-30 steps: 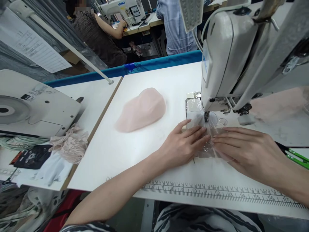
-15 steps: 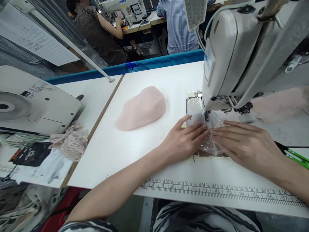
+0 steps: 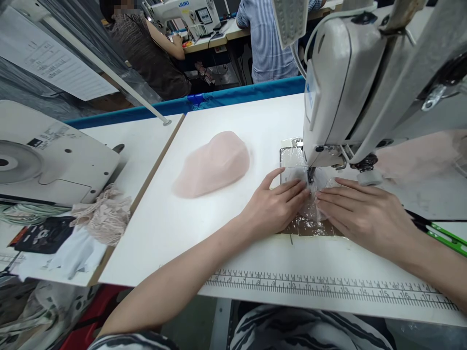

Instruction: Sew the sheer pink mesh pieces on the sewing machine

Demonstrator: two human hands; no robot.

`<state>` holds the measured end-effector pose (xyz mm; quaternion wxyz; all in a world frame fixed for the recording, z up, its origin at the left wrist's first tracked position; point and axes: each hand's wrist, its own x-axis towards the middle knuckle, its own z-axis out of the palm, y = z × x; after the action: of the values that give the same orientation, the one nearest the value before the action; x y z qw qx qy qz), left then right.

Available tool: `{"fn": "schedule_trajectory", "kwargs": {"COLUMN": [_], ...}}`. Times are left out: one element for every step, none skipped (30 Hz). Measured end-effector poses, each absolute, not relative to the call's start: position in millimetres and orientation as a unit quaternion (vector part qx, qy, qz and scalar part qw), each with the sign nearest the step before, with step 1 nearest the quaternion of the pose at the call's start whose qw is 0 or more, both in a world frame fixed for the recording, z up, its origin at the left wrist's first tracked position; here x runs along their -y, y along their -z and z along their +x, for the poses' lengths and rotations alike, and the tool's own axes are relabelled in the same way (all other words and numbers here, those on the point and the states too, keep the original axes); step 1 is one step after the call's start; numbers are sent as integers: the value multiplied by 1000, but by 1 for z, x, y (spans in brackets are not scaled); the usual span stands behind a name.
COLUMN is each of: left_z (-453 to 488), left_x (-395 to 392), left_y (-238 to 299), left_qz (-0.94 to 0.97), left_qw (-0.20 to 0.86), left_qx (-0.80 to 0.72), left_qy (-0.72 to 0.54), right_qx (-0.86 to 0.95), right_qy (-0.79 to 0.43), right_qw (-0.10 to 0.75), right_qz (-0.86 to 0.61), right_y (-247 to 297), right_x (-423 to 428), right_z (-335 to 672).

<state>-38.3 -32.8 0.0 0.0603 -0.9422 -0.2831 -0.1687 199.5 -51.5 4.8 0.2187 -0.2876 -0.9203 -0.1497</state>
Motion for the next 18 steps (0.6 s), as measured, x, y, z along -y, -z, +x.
{"fn": "schedule_trajectory", "kwargs": {"left_z": [-38,-38,-37,-37,-37,-38,-38,-38,-39,-39,-39,-39,-39,-38,-38,-37,-36,-36], "left_x": [32,31,32,33,36,38,41,43,45,45,46,45,44,43,42,42,41,40], "left_y": [0,0,0,0,1,1,1,2,2,3,3,3,3,3,3,3,2,2], "left_qz": [-941,-940,-940,-941,-942,-943,-943,-943,-942,-941,-941,-940,-940,-939,-937,-936,-934,-932], "left_qw": [64,69,74,79,81,80,78,74,70,67,65,65,65,66,67,67,66,63], "left_qx": [286,287,285,280,274,268,265,265,268,270,272,273,273,275,276,278,281,284], "left_qy": [168,168,169,173,176,181,184,187,189,190,191,193,195,197,201,206,211,215], "right_qx": [920,919,919,921,923,924,926,928,928,927,926,924,923,921,919,916,913,911], "right_qy": [152,156,159,163,167,171,173,173,172,169,167,164,162,160,160,163,168,173], "right_qw": [217,216,213,208,202,195,189,184,183,184,187,191,196,201,207,211,215,218], "right_qz": [-289,-290,-290,-287,-283,-280,-277,-275,-276,-279,-283,-287,-290,-292,-296,-299,-303,-305], "right_y": [-4,-4,-4,-4,-4,-4,-4,-4,-4,-3,-3,-3,-2,-2,-2,-2,-2,-3], "right_x": [51,51,51,51,51,51,51,51,51,51,51,50,50,49,49,49,48,48], "right_z": [199,200,200,200,201,202,202,203,204,204,204,204,204,203,202,201,200,199]}}
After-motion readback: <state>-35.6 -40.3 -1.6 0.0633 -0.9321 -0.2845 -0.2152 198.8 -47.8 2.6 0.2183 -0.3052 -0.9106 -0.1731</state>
